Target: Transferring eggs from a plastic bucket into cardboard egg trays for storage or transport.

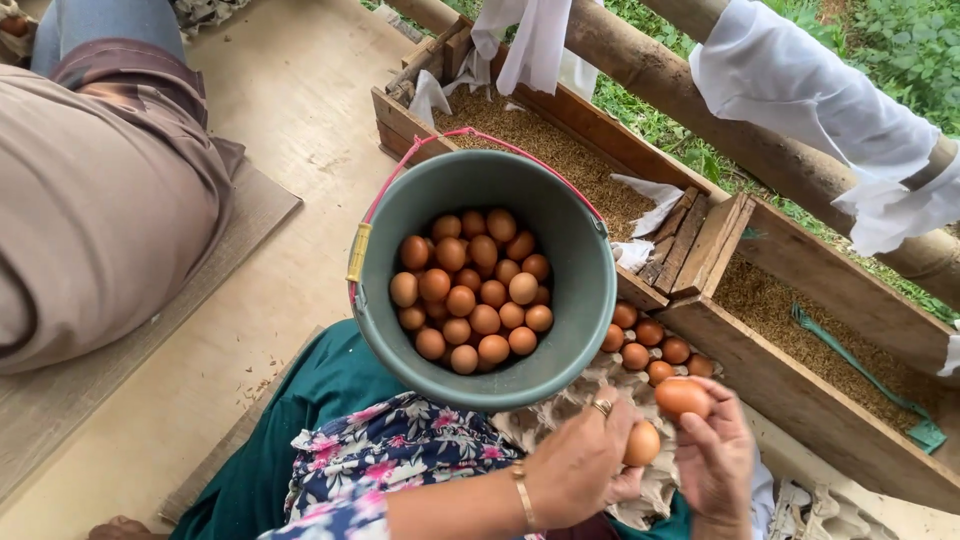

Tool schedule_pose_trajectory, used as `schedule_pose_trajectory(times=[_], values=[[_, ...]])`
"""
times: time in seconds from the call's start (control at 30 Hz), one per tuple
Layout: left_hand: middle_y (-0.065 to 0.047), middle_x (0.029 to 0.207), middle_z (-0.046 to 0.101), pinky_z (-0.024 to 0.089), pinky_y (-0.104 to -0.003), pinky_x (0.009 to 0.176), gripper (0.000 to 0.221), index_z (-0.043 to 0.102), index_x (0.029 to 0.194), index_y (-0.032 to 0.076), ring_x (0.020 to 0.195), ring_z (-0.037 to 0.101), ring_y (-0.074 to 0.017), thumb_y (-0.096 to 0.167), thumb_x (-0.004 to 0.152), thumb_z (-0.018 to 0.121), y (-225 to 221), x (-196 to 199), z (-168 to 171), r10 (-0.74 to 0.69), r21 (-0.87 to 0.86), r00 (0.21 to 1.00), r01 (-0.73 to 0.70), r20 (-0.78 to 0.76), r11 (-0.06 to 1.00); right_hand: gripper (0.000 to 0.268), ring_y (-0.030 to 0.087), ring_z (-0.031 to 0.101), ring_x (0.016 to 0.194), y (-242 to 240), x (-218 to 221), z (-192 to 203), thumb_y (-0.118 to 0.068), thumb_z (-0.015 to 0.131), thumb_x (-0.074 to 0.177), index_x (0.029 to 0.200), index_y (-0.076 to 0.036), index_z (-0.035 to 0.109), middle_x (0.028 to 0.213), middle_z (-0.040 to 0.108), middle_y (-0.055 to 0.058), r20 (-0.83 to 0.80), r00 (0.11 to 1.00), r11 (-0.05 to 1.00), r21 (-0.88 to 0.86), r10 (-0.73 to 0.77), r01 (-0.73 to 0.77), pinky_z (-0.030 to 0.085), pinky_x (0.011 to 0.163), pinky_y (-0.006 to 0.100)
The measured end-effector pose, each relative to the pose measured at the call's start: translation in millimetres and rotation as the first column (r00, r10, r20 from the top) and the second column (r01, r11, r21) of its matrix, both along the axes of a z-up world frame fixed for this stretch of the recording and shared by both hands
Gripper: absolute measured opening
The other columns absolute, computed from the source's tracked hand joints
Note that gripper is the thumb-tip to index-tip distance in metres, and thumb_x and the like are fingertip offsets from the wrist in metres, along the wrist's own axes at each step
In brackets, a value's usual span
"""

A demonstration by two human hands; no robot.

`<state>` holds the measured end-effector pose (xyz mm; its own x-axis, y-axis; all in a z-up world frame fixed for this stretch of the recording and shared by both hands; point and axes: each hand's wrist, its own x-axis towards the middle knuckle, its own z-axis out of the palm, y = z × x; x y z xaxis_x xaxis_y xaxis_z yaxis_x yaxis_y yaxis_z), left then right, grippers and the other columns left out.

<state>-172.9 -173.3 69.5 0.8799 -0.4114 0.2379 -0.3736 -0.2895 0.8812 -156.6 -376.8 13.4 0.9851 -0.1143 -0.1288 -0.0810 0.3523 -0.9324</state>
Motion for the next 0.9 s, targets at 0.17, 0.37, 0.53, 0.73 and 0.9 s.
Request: schedule_pose_trajectory(times=[0.17, 0.37, 0.53, 0.73, 0.9], values=[[-0.011, 0.075, 0.058, 0.046, -0.033, 0.049, 0.054, 0.048, 0.105, -0.006, 0.056, 0.054, -0.0248, 0.027, 0.066, 0.068, 103.3, 69.6, 27.7, 0.223, 0.331, 0.975, -0.218, 0.023, 0.918, 0.050, 0.029, 0.062, 0.095, 54.8, 31.1, 82.8, -0.004, 0.065, 0.066, 0.114, 0.002, 0.050, 0.109, 0.057, 0.022, 0.130, 0.976, 0.950, -0.285, 0.174, -0.131, 0.057, 0.081, 0.037], [-0.008, 0.085, 0.064, 0.055, -0.040, 0.075, 0.049, 0.063, 0.086, 0.014, 0.084, 0.068, -0.0308, 0.043, 0.049, 0.077, 190.0, 144.2, -97.6, 0.254, 0.820, 0.966, -0.117, -0.036, 0.561, 0.053, 0.018, 0.062, 0.091, 165.0, 79.0, 55.4, 0.001, 0.082, 0.059, 0.109, -0.001, 0.064, 0.101, 0.064, 0.013, -0.057, 0.921, 0.784, -0.507, 0.385, -0.359, 0.054, 0.080, 0.030], [-0.017, 0.096, 0.067, 0.057, -0.040, 0.080, 0.037, 0.074, 0.092, 0.016, 0.096, 0.067, -0.0347, 0.030, 0.059, 0.083, 184.1, 154.9, -118.4, 0.262, 0.879, 0.933, 0.102, -0.247, 0.466, 0.048, 0.011, 0.065, 0.074, 215.7, 110.9, -16.2, -0.022, 0.083, 0.057, 0.102, -0.019, 0.067, 0.087, 0.067, 0.003, -0.355, 0.832, 0.503, -0.671, 0.426, -0.544, 0.054, 0.067, 0.029], [-0.014, 0.076, 0.069, 0.058, -0.043, 0.065, 0.016, 0.072, 0.082, 0.007, 0.081, 0.070, -0.0331, 0.016, 0.072, 0.064, 172.5, 172.5, -182.9, 0.227, 0.910, 0.960, 0.055, -0.161, 0.412, 0.043, 0.027, 0.063, 0.100, 237.6, 126.8, -49.2, -0.028, 0.073, 0.064, 0.104, -0.018, 0.062, 0.096, 0.067, 0.008, -0.525, 0.742, 0.071, -0.795, 0.417, -0.602, 0.050, 0.084, 0.043], [-0.018, 0.096, 0.068, 0.054, -0.048, 0.079, 0.024, 0.068, 0.100, -0.001, 0.100, 0.064, -0.0375, 0.005, 0.086, 0.050, 165.2, 147.6, -102.0, 0.329, 0.873, 0.896, 0.118, -0.299, 0.472, 0.028, 0.031, 0.057, 0.104, 254.2, 119.0, -55.1, -0.012, 0.061, 0.077, 0.105, -0.012, 0.059, 0.101, 0.057, 0.012, -0.490, 0.742, -0.066, -0.851, 0.457, -0.521, 0.046, 0.089, 0.043]])
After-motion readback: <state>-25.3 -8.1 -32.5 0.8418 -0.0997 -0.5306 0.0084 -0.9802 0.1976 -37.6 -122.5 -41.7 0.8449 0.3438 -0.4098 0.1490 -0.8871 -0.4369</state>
